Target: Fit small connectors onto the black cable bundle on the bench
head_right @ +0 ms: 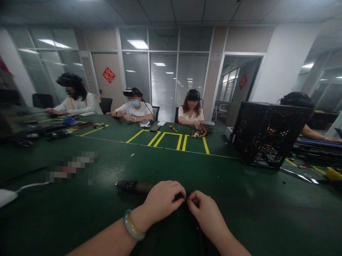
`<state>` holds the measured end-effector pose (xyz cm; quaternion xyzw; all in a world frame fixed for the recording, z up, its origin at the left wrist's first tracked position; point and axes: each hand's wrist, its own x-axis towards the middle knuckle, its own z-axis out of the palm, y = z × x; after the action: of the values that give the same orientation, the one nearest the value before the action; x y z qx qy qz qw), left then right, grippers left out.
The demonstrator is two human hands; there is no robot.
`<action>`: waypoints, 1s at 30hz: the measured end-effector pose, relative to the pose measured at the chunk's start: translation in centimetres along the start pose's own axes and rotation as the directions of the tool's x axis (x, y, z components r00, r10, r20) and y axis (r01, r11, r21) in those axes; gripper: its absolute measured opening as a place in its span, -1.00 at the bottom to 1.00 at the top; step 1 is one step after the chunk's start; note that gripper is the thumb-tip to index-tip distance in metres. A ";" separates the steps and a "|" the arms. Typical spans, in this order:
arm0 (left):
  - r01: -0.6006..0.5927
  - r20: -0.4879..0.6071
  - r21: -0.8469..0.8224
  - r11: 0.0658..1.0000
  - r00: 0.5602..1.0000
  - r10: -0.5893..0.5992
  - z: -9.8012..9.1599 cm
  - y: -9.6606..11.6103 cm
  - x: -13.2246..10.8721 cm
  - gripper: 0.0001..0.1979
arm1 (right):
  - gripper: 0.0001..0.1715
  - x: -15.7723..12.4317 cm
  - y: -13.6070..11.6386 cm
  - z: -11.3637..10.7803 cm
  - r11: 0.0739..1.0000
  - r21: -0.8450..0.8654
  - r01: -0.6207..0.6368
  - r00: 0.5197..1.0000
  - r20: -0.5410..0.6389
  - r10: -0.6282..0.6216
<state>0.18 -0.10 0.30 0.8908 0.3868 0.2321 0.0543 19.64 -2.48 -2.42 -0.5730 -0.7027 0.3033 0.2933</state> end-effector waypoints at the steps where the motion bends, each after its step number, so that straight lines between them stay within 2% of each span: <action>1: -0.009 0.003 0.002 1.000 1.000 0.009 0.0 0.0 0.0 -0.90 | -0.82 0.0 0.1 0.0 1.000 -0.001 -0.001 1.000 0.002 0.001; 8: 0.037 -0.007 0.011 0.999 0.999 -0.037 -0.2 0.2 0.0 -0.84 | -0.81 0.0 0.0 -0.1 1.000 -0.011 -0.014 1.000 0.005 0.014; 17: 0.013 0.024 0.018 1.000 1.000 -0.013 -0.3 0.3 0.1 -0.89 | -0.82 -0.1 -0.2 -0.1 1.000 0.003 -0.017 1.000 0.002 0.017; 23: 0.043 -0.016 -0.018 0.999 0.999 -0.043 0.1 0.1 0.0 -0.83 | -0.84 -0.1 -0.5 -0.1 1.000 -0.013 -0.016 1.000 -0.019 0.015; 30: 0.019 0.017 0.016 1.000 1.000 -0.019 -0.1 0.2 0.0 -0.88 | -0.85 -0.1 -0.9 -0.4 1.000 -0.020 -0.011 1.000 -0.019 0.011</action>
<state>0.27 -0.22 0.46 0.8895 0.3966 0.2207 0.0529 19.37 -2.65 -1.51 -0.5826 -0.6997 0.2924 0.2925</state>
